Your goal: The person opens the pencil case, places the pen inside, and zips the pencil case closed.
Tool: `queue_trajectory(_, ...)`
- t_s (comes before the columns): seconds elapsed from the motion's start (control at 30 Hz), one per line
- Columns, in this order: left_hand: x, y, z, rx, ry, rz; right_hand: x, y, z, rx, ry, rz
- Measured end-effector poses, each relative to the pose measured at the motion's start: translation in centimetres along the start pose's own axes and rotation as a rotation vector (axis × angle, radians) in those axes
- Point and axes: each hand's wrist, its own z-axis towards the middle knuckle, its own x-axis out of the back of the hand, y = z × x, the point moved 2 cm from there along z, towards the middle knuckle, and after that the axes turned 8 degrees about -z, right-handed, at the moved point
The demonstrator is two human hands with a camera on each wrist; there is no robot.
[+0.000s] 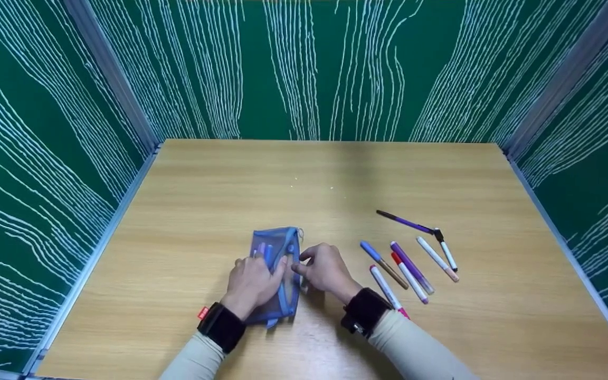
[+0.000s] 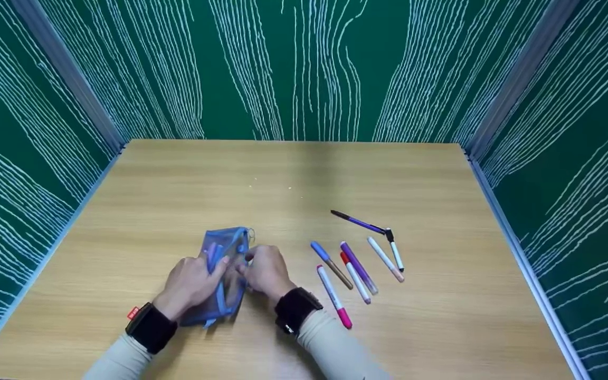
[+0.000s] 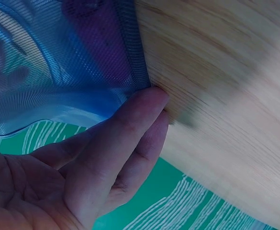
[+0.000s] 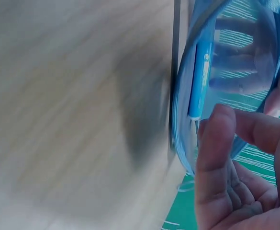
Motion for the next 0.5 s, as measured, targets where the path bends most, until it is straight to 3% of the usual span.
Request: queue_trajectory(0.5,-0.1,-0.1,-0.1,-0.027,0.012,0.028,2.9,1.4,-1.7,-0.058,0.038,-0.153)
